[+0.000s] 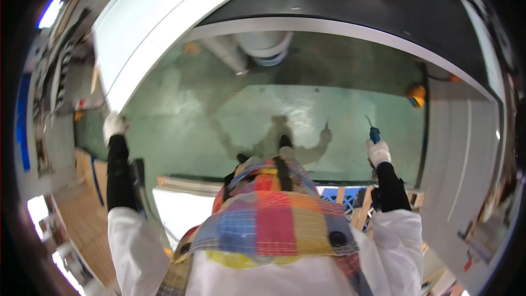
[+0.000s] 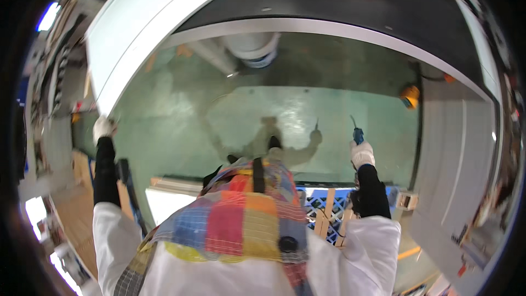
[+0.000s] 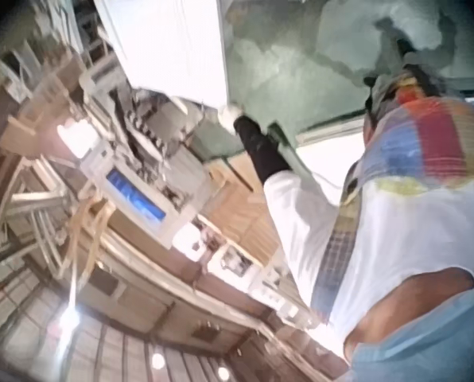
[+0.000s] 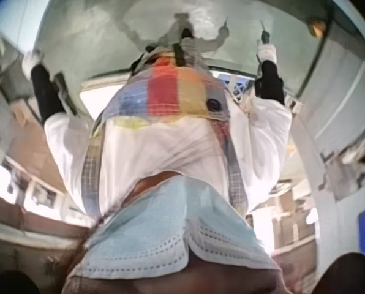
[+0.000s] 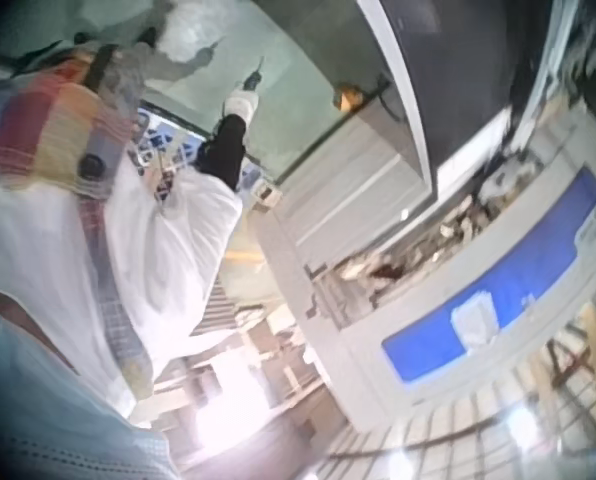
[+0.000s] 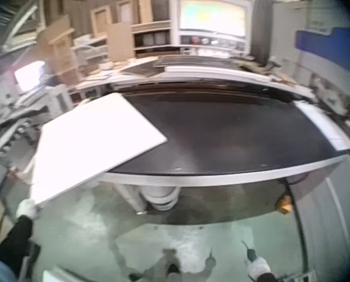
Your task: Manually feeding furniture panels into a manufacturing machine and cleaning them with an air gun.
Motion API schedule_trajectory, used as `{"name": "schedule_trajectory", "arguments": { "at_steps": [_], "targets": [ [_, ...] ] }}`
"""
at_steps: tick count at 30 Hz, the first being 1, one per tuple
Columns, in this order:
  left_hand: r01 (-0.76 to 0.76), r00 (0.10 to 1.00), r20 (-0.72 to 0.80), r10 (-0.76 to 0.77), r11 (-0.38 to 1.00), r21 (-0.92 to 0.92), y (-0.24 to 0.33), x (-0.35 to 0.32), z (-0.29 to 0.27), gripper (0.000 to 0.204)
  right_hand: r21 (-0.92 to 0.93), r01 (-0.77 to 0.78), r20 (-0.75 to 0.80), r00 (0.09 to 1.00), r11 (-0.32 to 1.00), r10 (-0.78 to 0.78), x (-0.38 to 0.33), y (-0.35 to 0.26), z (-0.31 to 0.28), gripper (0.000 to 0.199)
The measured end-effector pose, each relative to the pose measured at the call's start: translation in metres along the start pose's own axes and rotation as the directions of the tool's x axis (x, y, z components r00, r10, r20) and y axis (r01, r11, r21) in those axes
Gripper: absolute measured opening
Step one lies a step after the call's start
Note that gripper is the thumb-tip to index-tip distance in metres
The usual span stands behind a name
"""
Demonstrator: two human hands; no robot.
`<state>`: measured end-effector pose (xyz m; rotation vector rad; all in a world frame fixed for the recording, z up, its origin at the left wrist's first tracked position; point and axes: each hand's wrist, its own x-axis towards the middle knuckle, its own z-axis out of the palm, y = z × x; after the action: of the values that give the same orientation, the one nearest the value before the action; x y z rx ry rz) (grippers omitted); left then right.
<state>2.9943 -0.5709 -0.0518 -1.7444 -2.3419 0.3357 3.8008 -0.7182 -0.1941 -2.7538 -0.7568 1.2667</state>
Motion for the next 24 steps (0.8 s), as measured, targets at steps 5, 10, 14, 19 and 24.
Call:
{"name": "schedule_trajectory", "arguments": {
  "at_steps": [5,10,14,19,24],
  "targets": [
    [0.506,0.856,0.378,-0.352,0.424,-0.751,0.079,-0.006,-0.039,0.029,-0.406,0.623,0.383,0.780,0.669,-0.495,-0.071,-0.062,0.064,0.049],
    [0.404,0.897,0.340,-0.284,0.214,-0.889,0.071,-0.047,-0.035,0.044,-0.227,0.691,0.535,0.677,0.686,-0.505,-0.121,-0.114,0.095,0.054],
    [0.494,0.832,0.456,-0.315,0.046,-0.869,0.032,-0.072,0.001,0.040,-0.289,0.581,0.490,0.773,0.761,-0.404,-0.080,-0.056,0.115,0.052],
    [0.595,0.799,0.546,-0.253,0.200,-0.778,0.026,-0.078,0.034,0.048,-0.568,0.124,0.159,0.986,0.814,-0.039,0.004,0.138,0.062,0.029],
    [0.602,0.798,0.581,-0.159,0.214,-0.769,0.023,-0.068,0.037,0.047,-0.632,-0.381,-0.313,0.922,0.675,0.227,-0.012,0.260,-0.033,0.018]
  ]
}}
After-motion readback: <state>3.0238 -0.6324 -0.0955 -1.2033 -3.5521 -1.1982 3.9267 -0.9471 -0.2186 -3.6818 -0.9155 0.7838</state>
